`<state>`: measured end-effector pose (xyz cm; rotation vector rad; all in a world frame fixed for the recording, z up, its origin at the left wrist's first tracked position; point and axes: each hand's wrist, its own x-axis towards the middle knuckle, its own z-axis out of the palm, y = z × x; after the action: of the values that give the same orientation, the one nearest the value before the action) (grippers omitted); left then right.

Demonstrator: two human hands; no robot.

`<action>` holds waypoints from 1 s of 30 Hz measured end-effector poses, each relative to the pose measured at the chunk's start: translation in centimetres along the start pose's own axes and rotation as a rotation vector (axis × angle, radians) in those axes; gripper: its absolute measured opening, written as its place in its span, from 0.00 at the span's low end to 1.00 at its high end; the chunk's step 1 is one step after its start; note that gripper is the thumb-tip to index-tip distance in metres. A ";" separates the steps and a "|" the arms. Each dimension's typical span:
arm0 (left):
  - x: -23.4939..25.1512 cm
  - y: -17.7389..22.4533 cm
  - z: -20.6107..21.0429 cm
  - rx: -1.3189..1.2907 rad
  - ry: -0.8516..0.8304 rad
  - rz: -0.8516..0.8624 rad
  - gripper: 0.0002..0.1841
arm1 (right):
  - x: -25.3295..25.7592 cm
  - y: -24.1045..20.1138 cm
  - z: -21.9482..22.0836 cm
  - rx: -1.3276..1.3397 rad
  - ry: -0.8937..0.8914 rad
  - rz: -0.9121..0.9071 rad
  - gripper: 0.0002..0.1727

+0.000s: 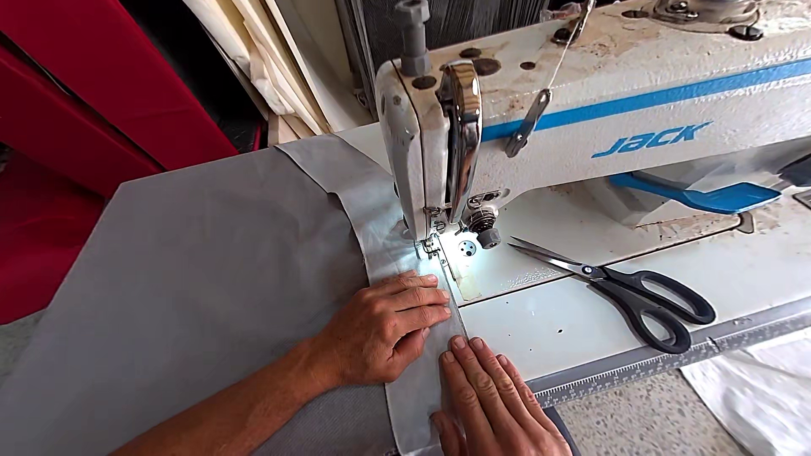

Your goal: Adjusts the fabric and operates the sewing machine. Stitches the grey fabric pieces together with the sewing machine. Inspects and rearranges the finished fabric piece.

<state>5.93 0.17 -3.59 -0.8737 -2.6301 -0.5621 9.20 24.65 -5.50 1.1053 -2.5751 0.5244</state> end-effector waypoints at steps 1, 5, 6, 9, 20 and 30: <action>0.0 0.0 0.0 -0.004 -0.001 -0.003 0.17 | 0.1 0.1 0.0 0.009 0.003 0.000 0.30; 0.2 -0.2 0.0 -0.008 0.000 -0.018 0.17 | 0.4 0.5 0.0 0.039 -0.004 -0.006 0.31; 0.3 -0.2 0.0 -0.008 0.001 -0.020 0.17 | 0.5 0.6 0.0 0.040 -0.003 -0.009 0.32; 0.3 -0.3 0.1 -0.001 0.009 -0.031 0.17 | 0.7 0.7 0.1 0.046 0.003 -0.012 0.32; 0.6 -1.1 -0.3 -0.008 0.000 -0.018 0.18 | 1.5 0.8 0.4 0.070 0.012 0.006 0.33; 0.7 -2.6 -0.6 -0.015 -0.018 0.023 0.18 | 2.4 0.3 0.7 0.074 0.006 0.035 0.33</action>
<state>3.90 -1.68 -3.47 -0.9161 -2.6318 -0.5712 7.31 22.97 -5.22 1.0819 -2.5934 0.6354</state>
